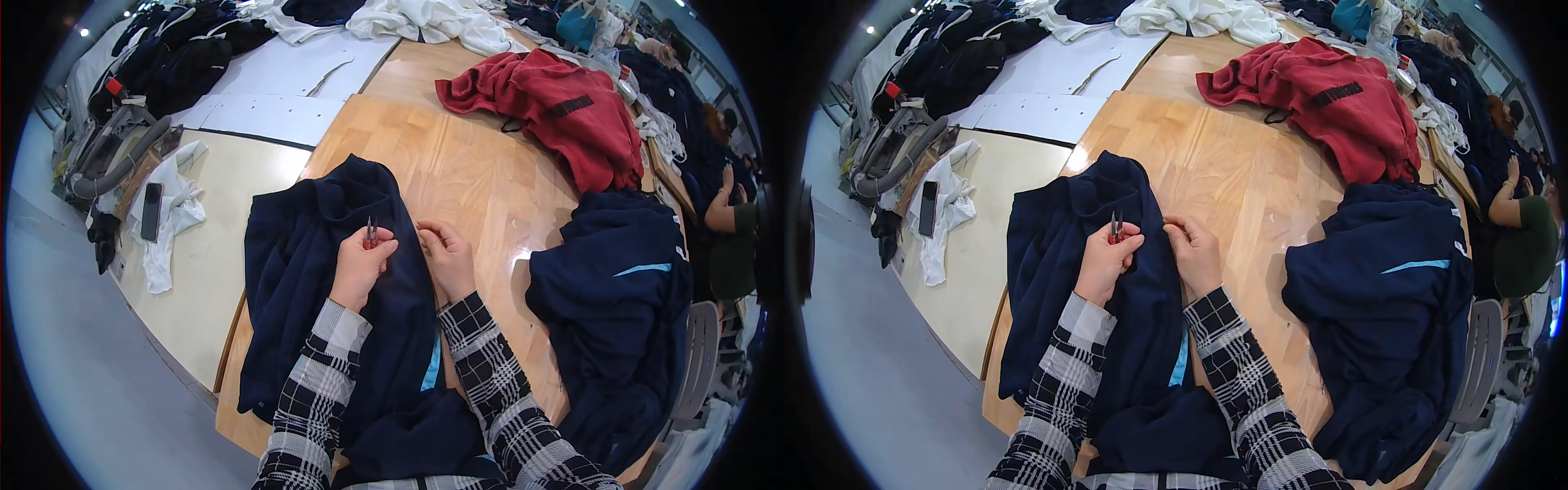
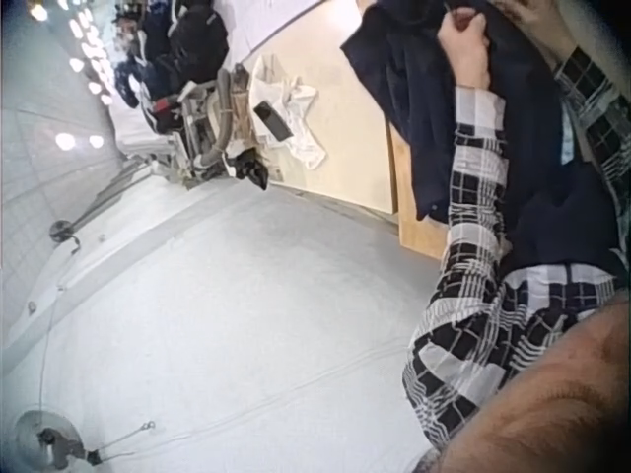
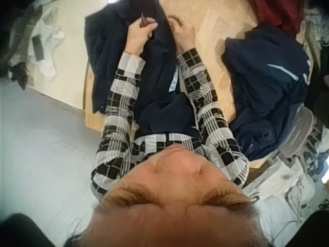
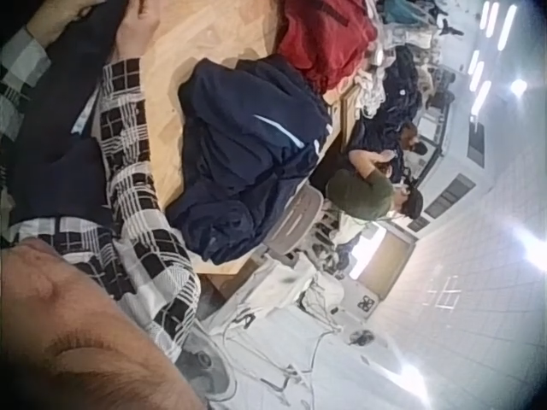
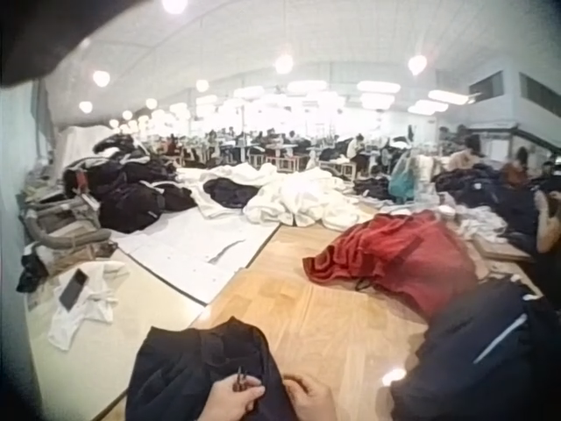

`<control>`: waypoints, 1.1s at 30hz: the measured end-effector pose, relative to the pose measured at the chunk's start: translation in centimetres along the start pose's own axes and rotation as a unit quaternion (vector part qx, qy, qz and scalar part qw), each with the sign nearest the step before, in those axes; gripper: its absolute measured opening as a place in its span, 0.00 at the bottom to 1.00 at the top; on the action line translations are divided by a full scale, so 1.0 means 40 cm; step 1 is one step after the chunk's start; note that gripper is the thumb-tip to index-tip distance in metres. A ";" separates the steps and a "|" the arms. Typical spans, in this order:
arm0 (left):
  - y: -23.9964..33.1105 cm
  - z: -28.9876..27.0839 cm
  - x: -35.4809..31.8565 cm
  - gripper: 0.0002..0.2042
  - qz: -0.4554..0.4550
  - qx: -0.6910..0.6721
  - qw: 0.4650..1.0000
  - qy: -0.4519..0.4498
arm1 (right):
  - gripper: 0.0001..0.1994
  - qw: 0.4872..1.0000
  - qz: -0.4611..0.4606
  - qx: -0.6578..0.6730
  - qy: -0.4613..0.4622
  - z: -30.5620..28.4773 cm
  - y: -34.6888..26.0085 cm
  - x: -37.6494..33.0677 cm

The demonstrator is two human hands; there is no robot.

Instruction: Trim loose threads from blue garments using small thread snips.

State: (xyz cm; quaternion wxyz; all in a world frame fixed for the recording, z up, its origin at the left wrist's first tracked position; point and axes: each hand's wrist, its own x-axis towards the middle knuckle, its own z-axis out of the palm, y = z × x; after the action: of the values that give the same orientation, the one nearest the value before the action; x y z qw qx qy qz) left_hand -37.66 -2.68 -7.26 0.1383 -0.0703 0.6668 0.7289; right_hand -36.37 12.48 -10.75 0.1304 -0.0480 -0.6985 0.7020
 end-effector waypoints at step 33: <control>0.241 0.052 0.012 0.12 0.202 0.701 0.671 -0.131 | 0.06 0.999 0.034 0.019 0.030 0.044 0.008 0.002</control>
State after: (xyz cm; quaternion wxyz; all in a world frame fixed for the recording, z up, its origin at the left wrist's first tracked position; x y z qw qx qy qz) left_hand -40.79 -1.26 1.99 0.0820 0.2799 0.9547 0.0592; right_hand -36.94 10.81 -11.03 0.1277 -0.0903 -0.6786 0.7177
